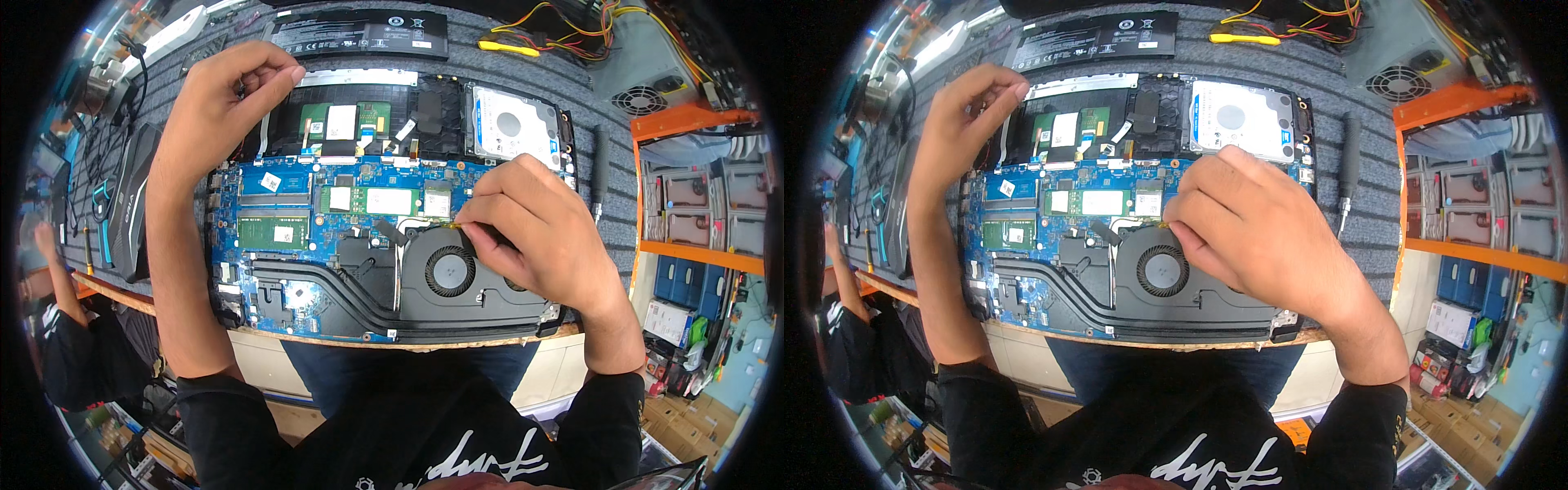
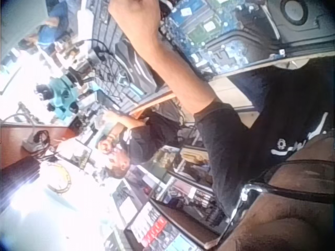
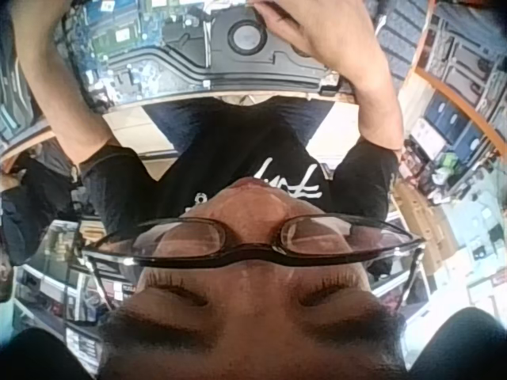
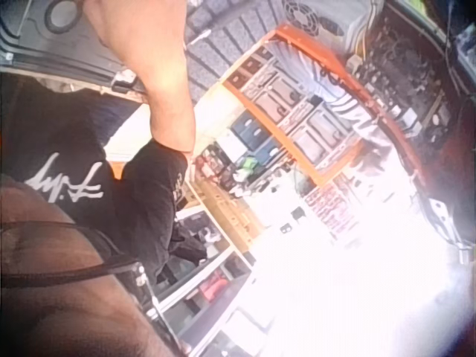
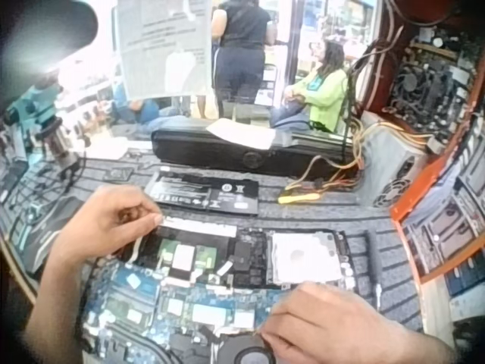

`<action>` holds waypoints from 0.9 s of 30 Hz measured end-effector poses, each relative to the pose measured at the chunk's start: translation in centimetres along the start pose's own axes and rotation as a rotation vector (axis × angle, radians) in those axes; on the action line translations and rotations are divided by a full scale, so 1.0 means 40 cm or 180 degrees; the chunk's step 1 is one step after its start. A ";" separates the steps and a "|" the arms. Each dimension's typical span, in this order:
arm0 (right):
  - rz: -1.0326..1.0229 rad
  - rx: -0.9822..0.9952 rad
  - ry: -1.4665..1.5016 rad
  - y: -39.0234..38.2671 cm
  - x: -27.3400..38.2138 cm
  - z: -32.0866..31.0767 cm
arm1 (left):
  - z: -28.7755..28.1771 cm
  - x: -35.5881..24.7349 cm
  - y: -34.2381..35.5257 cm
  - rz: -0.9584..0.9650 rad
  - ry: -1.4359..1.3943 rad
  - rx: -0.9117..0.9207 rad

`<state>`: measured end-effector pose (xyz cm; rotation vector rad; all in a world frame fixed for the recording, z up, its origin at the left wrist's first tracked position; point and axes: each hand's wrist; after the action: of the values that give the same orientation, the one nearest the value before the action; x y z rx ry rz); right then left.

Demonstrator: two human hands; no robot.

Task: The person connects small wires and ribbon cables to the motherboard inside an open laptop, using their fingers to press connectors into place while working on a padded bench.

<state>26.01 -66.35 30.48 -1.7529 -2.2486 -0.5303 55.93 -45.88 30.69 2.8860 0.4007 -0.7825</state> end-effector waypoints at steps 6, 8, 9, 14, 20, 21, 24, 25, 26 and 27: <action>0.0065 -0.0062 0.0110 -0.003 -0.007 0.001 | 0.000 0.013 -0.001 0.0049 0.0076 0.0006; 0.0038 0.0030 0.0098 -0.008 -0.014 -0.001 | 0.004 0.014 0.001 0.0048 0.0053 0.0004; 0.0048 0.0030 0.0097 -0.008 -0.014 -0.002 | 0.006 0.014 0.002 0.0041 0.0036 0.0001; 0.0070 0.0082 0.0124 -0.013 -0.017 -0.019 | 0.011 0.006 0.004 0.0087 0.0020 -0.0095; -0.0103 0.0129 0.0002 -0.034 -0.053 -0.050 | 0.018 0.003 0.006 0.0238 -0.0051 -0.0181; -0.0098 0.0119 0.0012 -0.037 -0.053 -0.048 | 0.015 -0.001 0.003 0.0236 -0.0050 -0.0174; -0.0078 0.0130 0.0093 -0.039 -0.047 -0.034 | 0.004 -0.022 -0.005 0.0262 0.0094 -0.0215; -0.0122 0.0091 -0.0017 -0.039 -0.045 -0.028 | -0.002 -0.040 -0.011 0.0258 0.0105 -0.0203; -0.0170 0.0039 -0.0123 -0.037 -0.045 -0.021 | -0.009 -0.067 -0.016 0.0306 0.0056 -0.0002; -0.0151 0.0014 -0.0122 -0.036 -0.039 -0.021 | -0.016 -0.096 -0.014 0.0379 -0.0005 0.0204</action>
<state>24.97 -68.38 30.41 -1.7258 -2.3207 -0.5047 52.88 -46.07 33.16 2.9357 0.2047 -0.7917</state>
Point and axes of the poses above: each hand's wrist, its own y-axis towards the middle knuckle, its own z-axis out of the palm, x = y × z, and after that the axes turned 15 degrees about x, right-handed
